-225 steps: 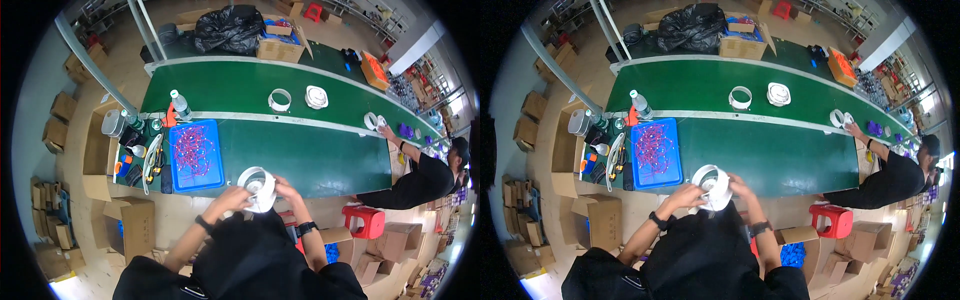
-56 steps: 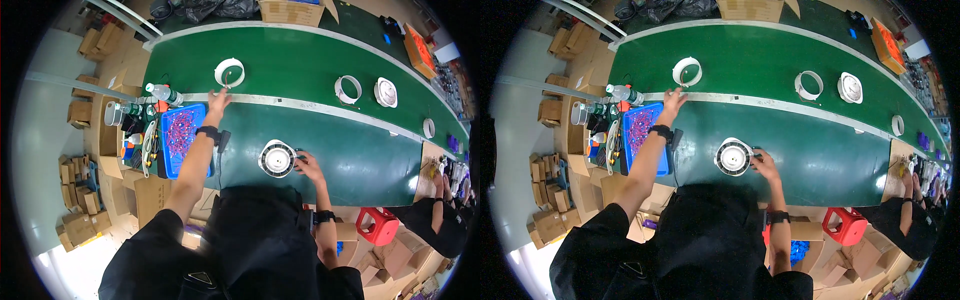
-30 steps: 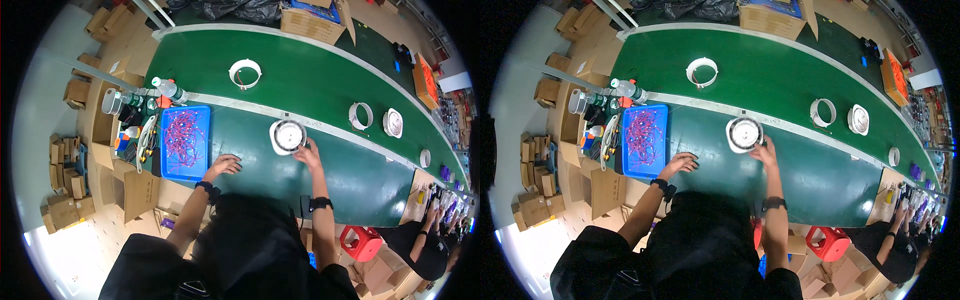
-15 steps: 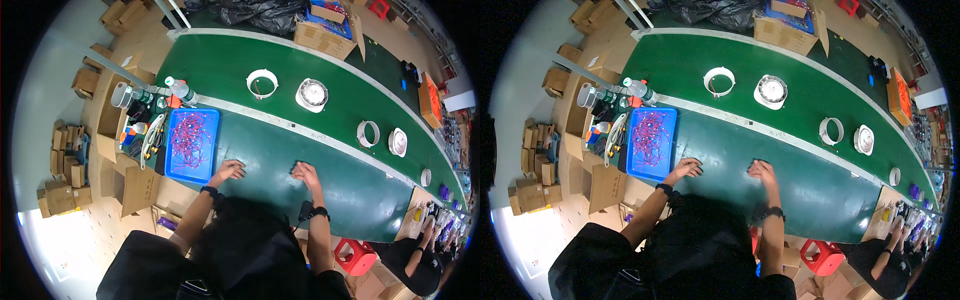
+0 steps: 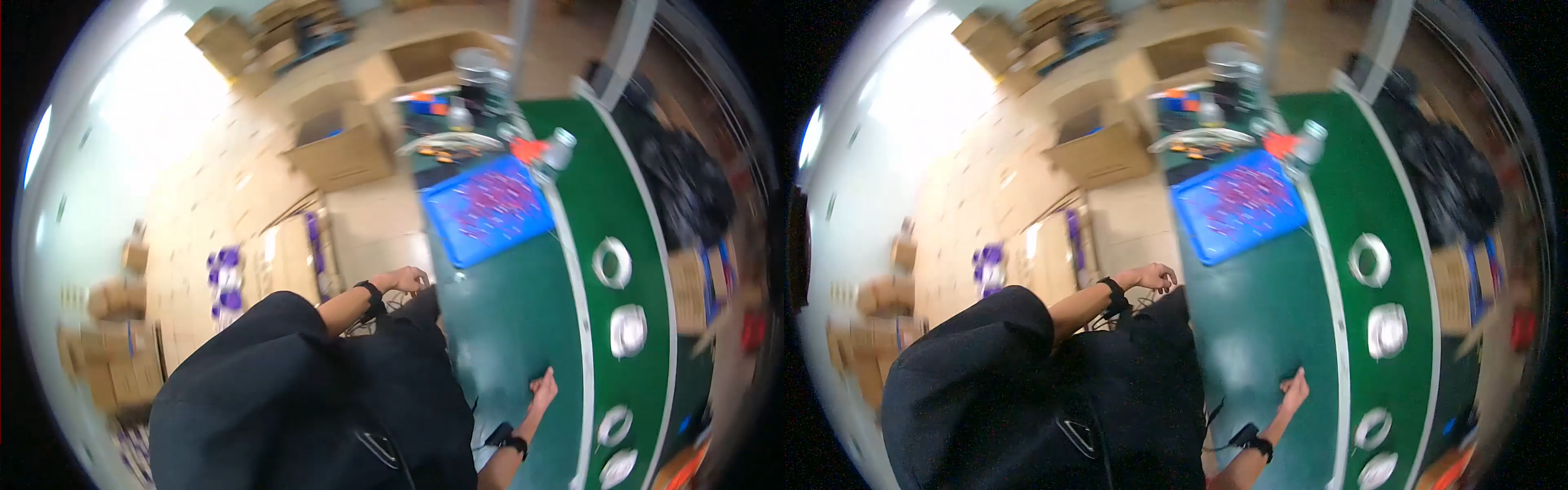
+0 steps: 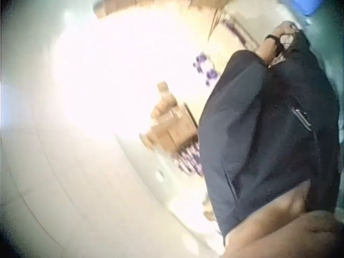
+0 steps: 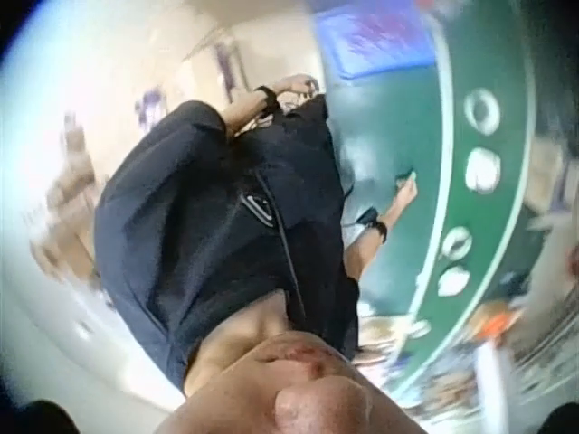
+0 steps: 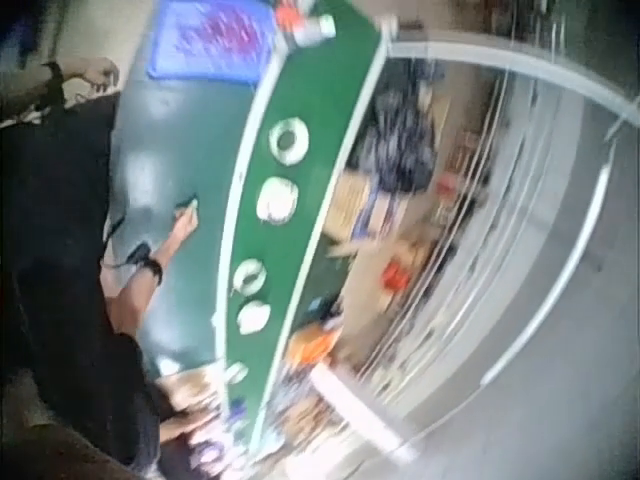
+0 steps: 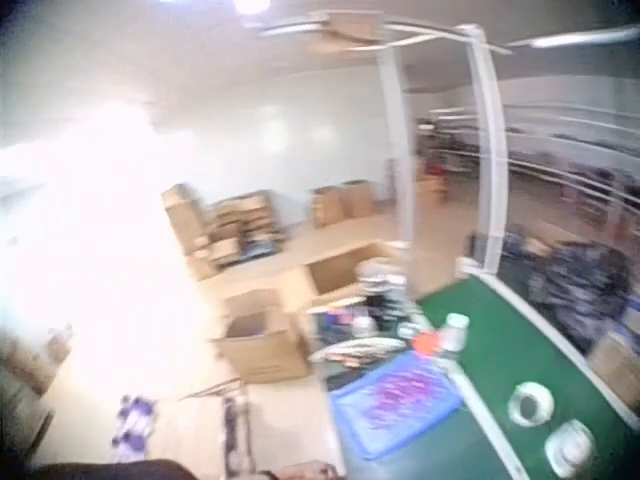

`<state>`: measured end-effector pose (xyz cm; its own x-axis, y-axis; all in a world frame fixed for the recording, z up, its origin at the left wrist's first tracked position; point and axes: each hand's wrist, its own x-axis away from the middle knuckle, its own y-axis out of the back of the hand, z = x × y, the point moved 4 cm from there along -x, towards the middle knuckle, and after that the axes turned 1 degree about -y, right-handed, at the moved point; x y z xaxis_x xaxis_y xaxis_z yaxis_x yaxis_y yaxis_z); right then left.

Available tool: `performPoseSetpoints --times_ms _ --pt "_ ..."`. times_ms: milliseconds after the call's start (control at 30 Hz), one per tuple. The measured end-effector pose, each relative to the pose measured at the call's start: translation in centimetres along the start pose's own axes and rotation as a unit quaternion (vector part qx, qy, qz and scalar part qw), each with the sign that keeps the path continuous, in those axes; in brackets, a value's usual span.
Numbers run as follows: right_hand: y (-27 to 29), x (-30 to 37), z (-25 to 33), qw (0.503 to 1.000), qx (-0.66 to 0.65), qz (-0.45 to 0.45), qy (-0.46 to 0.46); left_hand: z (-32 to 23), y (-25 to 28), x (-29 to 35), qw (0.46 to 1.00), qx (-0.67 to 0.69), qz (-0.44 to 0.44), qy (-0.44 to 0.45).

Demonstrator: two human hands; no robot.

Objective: Assembling plastic housings and wiring components for smoke detectors on a factory production line.

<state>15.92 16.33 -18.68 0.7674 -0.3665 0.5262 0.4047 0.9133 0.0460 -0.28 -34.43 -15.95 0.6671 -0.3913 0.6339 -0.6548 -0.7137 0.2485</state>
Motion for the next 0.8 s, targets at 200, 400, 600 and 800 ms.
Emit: performPoseSetpoints --times_ms 200,400,600,800 --pt "-13.6 -2.7 8.5 0.978 0.151 0.11 0.089 17.1 2.8 15.3 0.929 0.147 -0.232 0.25" --pt "-29.9 1.0 12.1 0.91 0.217 0.316 0.158 26.4 -2.2 20.3 0.89 0.275 -0.201 0.304" --pt "-43.1 5.7 10.4 0.824 0.313 0.462 0.099 29.9 -2.6 23.0 0.855 0.37 -0.269 0.244" --pt "-53.9 9.0 4.0 0.733 0.467 0.495 0.023 43.1 -1.1 31.8 0.829 0.384 -0.283 0.291"
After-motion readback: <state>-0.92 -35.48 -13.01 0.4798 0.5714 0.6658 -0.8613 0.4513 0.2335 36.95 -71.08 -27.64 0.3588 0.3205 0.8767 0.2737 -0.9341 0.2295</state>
